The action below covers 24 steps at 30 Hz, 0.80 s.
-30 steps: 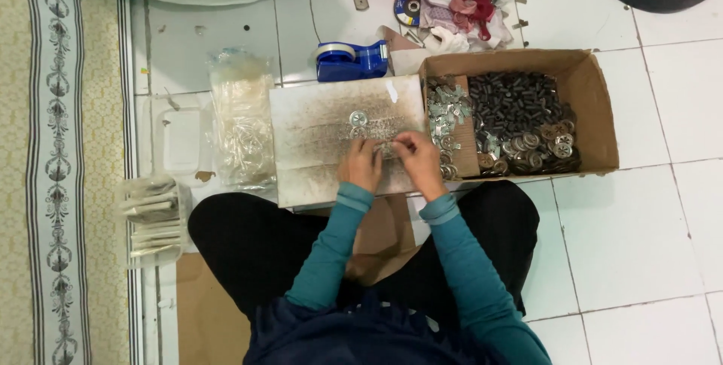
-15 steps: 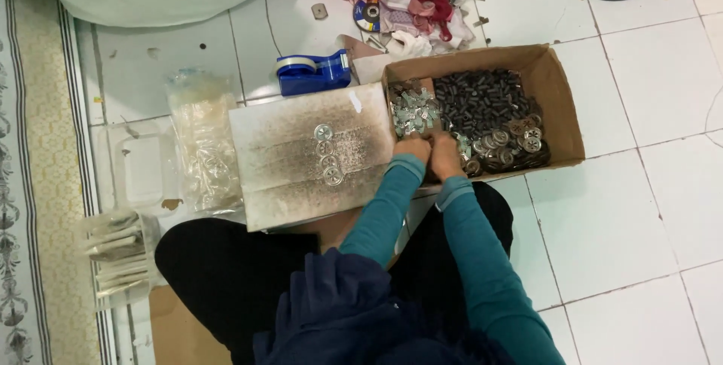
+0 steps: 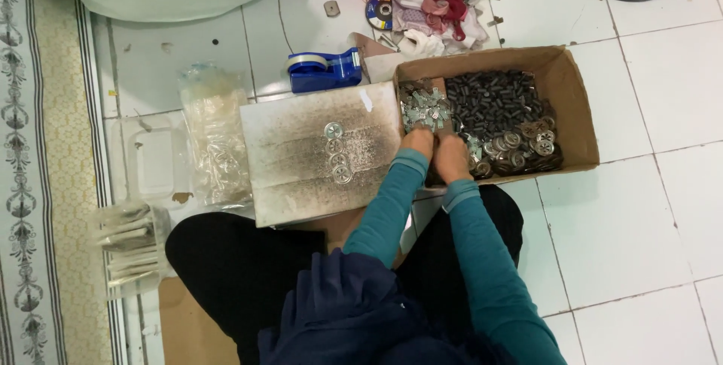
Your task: Picking up small metal rings from a cardboard box and placing them into a small plastic bag for packaging.
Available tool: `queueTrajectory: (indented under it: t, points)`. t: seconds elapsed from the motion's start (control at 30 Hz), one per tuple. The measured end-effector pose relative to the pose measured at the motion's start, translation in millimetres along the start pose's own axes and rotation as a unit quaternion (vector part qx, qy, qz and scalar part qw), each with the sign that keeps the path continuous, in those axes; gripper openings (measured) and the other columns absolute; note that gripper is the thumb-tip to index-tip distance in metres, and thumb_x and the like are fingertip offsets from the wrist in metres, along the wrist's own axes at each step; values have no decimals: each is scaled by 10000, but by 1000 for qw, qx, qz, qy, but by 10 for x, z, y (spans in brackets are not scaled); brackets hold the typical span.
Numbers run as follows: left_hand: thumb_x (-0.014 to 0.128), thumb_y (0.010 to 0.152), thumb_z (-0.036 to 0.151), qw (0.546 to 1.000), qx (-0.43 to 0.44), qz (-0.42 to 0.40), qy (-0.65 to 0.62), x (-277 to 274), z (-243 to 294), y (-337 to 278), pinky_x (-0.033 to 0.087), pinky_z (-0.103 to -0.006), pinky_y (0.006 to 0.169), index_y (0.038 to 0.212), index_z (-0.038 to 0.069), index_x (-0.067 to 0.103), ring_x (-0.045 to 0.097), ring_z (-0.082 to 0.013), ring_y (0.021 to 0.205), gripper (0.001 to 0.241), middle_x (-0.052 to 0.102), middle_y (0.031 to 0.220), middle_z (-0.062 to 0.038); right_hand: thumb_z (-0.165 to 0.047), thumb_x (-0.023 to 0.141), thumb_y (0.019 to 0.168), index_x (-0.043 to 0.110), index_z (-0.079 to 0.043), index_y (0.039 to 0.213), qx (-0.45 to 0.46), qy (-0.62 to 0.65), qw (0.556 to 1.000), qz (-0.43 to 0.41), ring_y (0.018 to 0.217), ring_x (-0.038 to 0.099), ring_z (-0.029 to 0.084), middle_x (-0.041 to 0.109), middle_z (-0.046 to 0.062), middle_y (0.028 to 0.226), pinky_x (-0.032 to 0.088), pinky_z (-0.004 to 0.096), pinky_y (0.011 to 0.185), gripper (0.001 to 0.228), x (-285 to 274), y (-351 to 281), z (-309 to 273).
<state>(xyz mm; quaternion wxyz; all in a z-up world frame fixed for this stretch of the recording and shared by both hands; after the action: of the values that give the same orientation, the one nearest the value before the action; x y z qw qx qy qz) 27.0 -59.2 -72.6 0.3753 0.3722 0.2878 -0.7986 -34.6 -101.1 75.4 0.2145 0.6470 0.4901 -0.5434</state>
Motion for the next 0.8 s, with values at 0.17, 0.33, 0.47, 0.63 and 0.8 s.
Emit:
queueTrajectory:
  t: [0.17, 0.33, 0.47, 0.63, 0.8]
  points:
    - [590, 979, 51, 961, -1, 118, -249, -932, 56, -535, 563, -498, 1031, 1376, 22, 623, 662, -441, 1163, 400, 632, 1240, -257, -104, 619, 1016, 750, 35, 1127, -50, 266, 947, 173, 985, 681, 447, 714, 274, 959, 538, 552, 852, 221, -151, -182, -113]
    - [667, 980, 111, 923, 1, 265, -279, -1563, -482, -926, 582, -484, 915, 1276, 63, 701, 695, -408, 1025, 302, 687, 1001, -191, -340, 640, 1004, 761, -154, 1148, -37, 303, 946, 110, 901, 703, 296, 723, 97, 751, 541, 477, 835, 265, -81, -144, -690]
    - [676, 997, 230, 927, -97, 289, -217, -1889, -1119, -1246, 601, -478, 827, 1163, 73, 721, 703, -374, 975, 232, 688, 1018, -150, -204, 698, 965, 791, -122, 1102, -133, 362, 919, 82, 767, 742, 252, 758, 144, 829, 587, 405, 744, 185, 277, -136, -1296]
    - [718, 968, 287, 931, -189, 280, -135, -2204, -1459, -1482, 613, -446, 805, 1107, 118, 731, 710, -313, 949, 219, 638, 1075, -70, -203, 709, 962, 799, -144, 1084, -181, 332, 925, 46, 900, 751, 314, 780, 121, 941, 600, 400, 773, 163, 705, 94, -1673]
    - [742, 914, 315, 937, -215, 248, -117, -2078, -1579, -1398, 615, -458, 782, 1136, 212, 697, 712, -310, 950, 249, 576, 1080, -6, -203, 744, 942, 776, -116, 1070, -227, 209, 945, 110, 836, 739, 320, 736, 112, 889, 599, 408, 741, 158, 773, 158, -1744]
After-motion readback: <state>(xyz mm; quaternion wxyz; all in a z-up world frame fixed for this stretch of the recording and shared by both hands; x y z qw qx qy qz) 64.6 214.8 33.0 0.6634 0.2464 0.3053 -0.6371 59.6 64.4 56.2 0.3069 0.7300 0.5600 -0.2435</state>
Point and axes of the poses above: each hand's wrist, its own y-axis towards the middle knuckle, its own x-axis out of the palm, z = x × y, the point moved 4 cm from there along y, towards the middle knuckle
